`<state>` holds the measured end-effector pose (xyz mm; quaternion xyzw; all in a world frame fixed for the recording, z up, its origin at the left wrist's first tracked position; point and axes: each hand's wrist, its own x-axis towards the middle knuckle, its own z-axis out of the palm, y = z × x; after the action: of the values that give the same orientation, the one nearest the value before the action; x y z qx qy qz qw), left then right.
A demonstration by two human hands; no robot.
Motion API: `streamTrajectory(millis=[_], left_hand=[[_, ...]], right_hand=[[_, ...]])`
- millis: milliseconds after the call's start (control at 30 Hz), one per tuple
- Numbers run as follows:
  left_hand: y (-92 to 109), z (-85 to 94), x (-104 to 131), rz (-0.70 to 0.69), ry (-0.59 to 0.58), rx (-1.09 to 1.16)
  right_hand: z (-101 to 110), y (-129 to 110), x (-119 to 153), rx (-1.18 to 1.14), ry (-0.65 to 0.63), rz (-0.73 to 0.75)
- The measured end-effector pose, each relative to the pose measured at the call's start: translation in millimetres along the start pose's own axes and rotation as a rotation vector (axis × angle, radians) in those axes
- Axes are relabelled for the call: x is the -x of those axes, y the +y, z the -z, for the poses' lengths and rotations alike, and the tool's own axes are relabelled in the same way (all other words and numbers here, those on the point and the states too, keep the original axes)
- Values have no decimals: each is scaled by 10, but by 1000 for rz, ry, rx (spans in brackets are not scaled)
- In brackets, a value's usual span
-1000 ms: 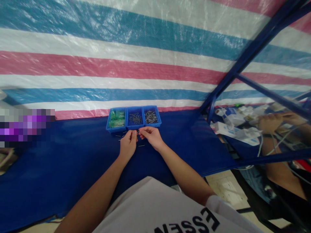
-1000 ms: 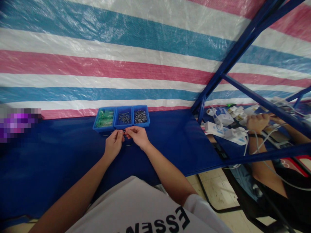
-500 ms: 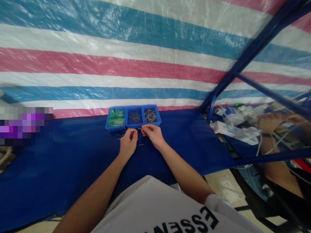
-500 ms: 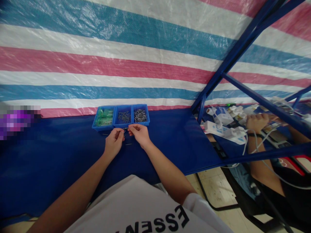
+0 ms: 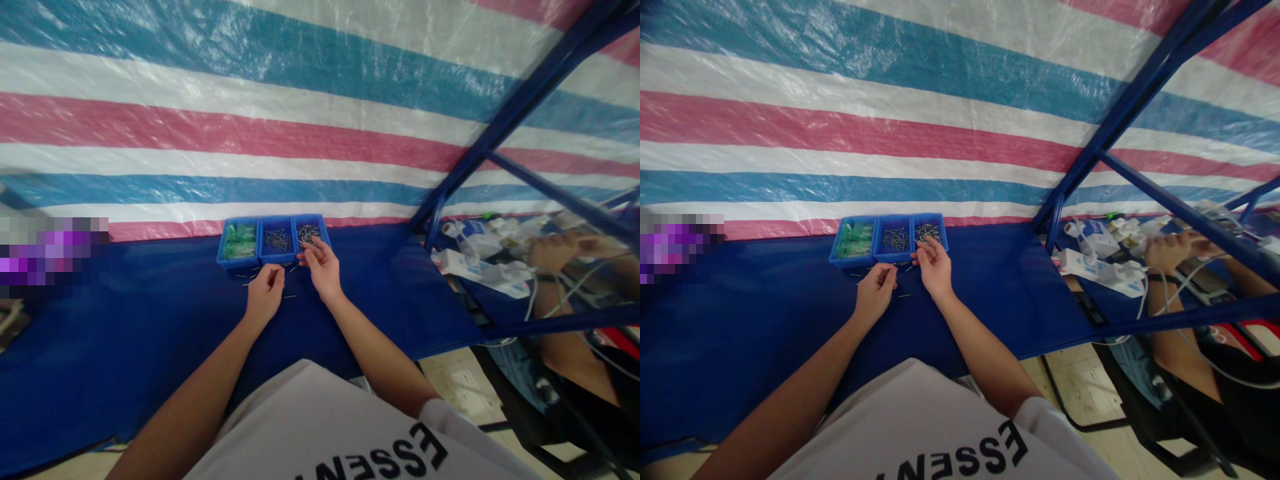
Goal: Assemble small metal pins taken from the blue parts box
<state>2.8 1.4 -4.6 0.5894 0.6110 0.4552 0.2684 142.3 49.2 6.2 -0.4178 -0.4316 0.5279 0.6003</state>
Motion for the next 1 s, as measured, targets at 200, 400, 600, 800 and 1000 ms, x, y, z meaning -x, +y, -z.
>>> streamTrajectory(millis=[200, 400, 600, 800, 1000], left_hand=[[5, 1, 0, -25, -1, 5], [-11, 3, 4, 6, 5, 3], [-21, 17, 5, 21, -7, 8], [-9, 14, 7, 19, -10, 20], [-38, 7, 4, 18, -5, 42]], right_hand=[[-15, 2, 41, 157, -69, 65], [85, -107, -12, 306, 78, 237], [240, -300, -157, 514, 135, 302], [178, -486, -433, 1120, -156, 297], [53, -490, -758, 1524, -409, 141]])
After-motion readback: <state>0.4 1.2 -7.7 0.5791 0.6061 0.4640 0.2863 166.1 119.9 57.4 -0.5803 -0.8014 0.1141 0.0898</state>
